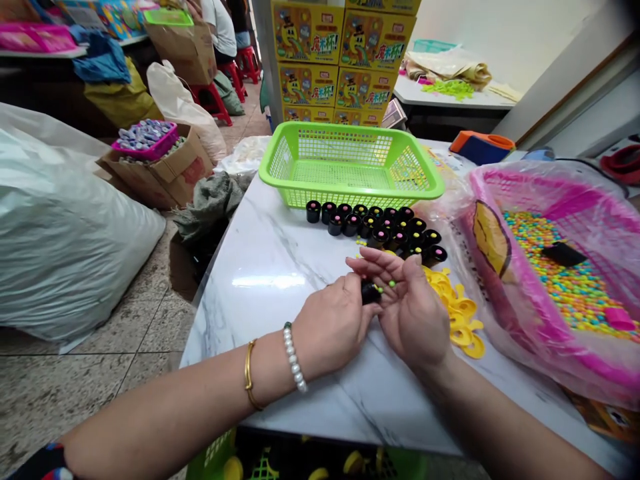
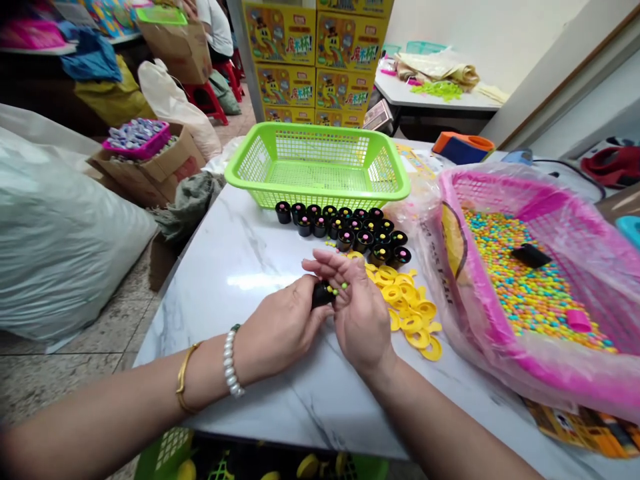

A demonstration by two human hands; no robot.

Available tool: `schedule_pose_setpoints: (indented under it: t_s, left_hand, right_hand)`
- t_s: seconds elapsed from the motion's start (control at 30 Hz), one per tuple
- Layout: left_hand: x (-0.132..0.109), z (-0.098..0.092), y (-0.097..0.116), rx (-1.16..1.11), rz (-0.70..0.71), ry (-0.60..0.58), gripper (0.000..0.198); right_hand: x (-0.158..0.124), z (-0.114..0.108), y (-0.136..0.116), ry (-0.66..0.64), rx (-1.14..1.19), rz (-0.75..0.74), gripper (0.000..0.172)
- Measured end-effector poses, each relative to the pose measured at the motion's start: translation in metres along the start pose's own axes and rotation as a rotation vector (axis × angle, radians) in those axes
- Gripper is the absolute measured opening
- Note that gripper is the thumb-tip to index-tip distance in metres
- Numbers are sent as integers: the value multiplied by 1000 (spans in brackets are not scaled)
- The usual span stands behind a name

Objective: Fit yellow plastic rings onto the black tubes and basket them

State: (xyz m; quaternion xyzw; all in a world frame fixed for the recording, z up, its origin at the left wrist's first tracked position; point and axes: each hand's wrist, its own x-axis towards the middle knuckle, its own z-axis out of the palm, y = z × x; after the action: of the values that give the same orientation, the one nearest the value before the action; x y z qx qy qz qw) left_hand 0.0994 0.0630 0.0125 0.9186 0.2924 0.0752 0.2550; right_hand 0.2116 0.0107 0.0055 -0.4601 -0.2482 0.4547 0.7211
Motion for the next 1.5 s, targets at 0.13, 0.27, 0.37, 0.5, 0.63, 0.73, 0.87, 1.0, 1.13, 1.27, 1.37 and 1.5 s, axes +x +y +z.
schedule_pose_setpoints:
  t_s: [0.13, 0.27, 0.37, 0.5, 0.63, 0.73, 0.87, 1.0, 1.13, 1.27, 1.37, 1.5]
  left_hand:
    - [3, 10, -1, -16, 19, 29, 34]
    - [8, 14, -3, 20, 82, 43, 40]
    - [10, 17, -2, 26, 91, 79, 39]
    - [11, 19, 3, -46, 48, 96, 41]
    - [11, 21, 4, -108, 25, 90, 42]
    - [12, 20, 3, -109, 34, 74, 45]
    - [11, 20, 1, -142, 60, 64, 40]
    - [7, 23, -5, -212, 131, 88, 35]
    - [3, 23, -14, -306, 213, 155, 39]
    - [3, 13, -18, -494, 241, 164, 32]
    - [3, 3, -19, -550, 219, 194, 25]
    - [6, -9, -26, -565, 232, 210, 33]
  right_hand:
    - [1, -4, 6, 77, -90, 6, 46]
    - [5, -7, 8, 141, -86, -24, 31]
    - [8, -6, 3, 193, 80, -44, 20]
    - [6, -3, -4, 196, 186, -78, 19]
    - [5, -3, -3, 163, 99, -136, 18]
    - [4, -3, 0, 148, -70, -176, 20]
    - [1, -2, 2, 72, -315, -209, 33]
    - [-4, -4, 2, -136, -683, -314, 43]
    - [-5, -6, 4, -244, -785, -320, 48]
    - [-4, -6, 4, -241, -697, -215, 56]
    - [-1, -7, 4, -221, -498, -99, 58]
    - [3, -4, 0, -203, -109, 63, 57]
